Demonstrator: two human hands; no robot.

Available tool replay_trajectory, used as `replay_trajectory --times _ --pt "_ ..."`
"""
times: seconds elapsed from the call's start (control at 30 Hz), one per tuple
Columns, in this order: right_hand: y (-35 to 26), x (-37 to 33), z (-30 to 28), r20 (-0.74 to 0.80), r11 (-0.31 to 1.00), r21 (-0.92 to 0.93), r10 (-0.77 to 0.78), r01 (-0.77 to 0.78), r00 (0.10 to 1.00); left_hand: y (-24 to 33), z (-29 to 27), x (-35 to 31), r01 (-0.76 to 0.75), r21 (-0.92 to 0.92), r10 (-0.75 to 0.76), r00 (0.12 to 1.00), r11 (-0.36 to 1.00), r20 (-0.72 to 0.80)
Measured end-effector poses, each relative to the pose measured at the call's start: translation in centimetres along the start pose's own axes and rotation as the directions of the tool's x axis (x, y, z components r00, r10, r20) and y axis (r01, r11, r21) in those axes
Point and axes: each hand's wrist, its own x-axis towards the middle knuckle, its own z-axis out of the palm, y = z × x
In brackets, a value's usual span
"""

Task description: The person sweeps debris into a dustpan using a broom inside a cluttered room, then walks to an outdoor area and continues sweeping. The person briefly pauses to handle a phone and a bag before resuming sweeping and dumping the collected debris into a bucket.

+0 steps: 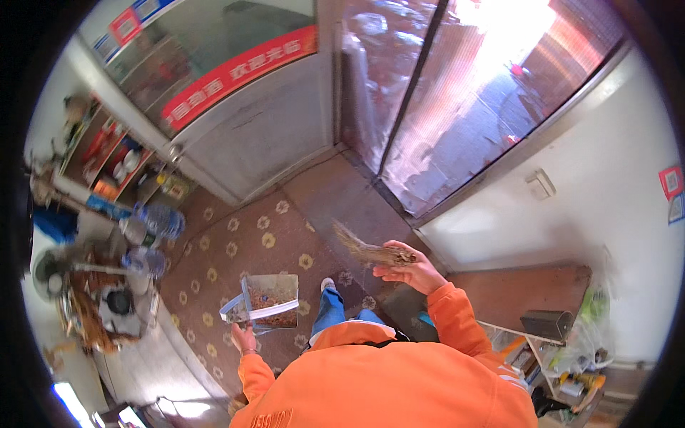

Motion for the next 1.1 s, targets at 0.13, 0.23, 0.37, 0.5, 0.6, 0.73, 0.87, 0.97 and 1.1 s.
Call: replay_trajectory --times 0.13,0.23,0.37,0.5,0.6,0.73,0.87,0.97,1.1 --pt "-2.3 4.4 -0.8 -0.150 0.924 -0.368 -0.173 0.107 0.973 7.5 2.6 5.8 -0.153 -0.044 0.157 0.984 0.987 0.086" --pt "-4.2 7.6 0.2 -0.186 0.812 -0.576 -0.242 0.094 0.952 11.1 3.3 9.5 -0.171 0.034 0.165 0.976 0.985 0.141" --pt "-8.8 13.9 -1.1 -0.081 0.318 -0.940 -0.564 0.125 0.822 18.0 4.9 13.7 -0.273 -0.037 0.275 0.941 0.961 0.198" --pt "-14.8 20.6 -3.6 0.128 -0.109 -0.992 -0.737 0.070 0.664 24.4 7.0 17.1 -0.353 -0.013 0.345 0.902 0.935 0.259" --pt "-19.4 26.8 -8.1 0.047 0.045 -0.992 -0.730 0.117 0.682 30.2 8.8 18.7 -0.396 0.022 0.372 0.877 0.918 0.303" --pt "-27.2 34.3 -12.0 -0.159 0.364 -0.929 -0.538 0.059 0.828 38.0 11.8 20.6 -0.474 0.087 0.420 0.839 0.876 0.345" --pt "-32.2 40.4 -16.6 -0.124 0.293 -0.953 -0.599 0.073 0.791 45.1 15.0 21.0 -0.573 0.088 0.509 0.779 0.815 0.367" --pt "-34.4 42.9 -19.8 -0.139 0.309 -0.949 -0.576 0.058 0.806 51.0 16.8 20.6 -0.603 0.107 0.535 0.765 0.790 0.358" --pt "-35.7 43.3 -21.8 -0.140 0.317 -0.947 -0.559 0.055 0.817 54.5 20.7 22.1 -0.575 0.123 0.446 0.736 0.809 0.510"
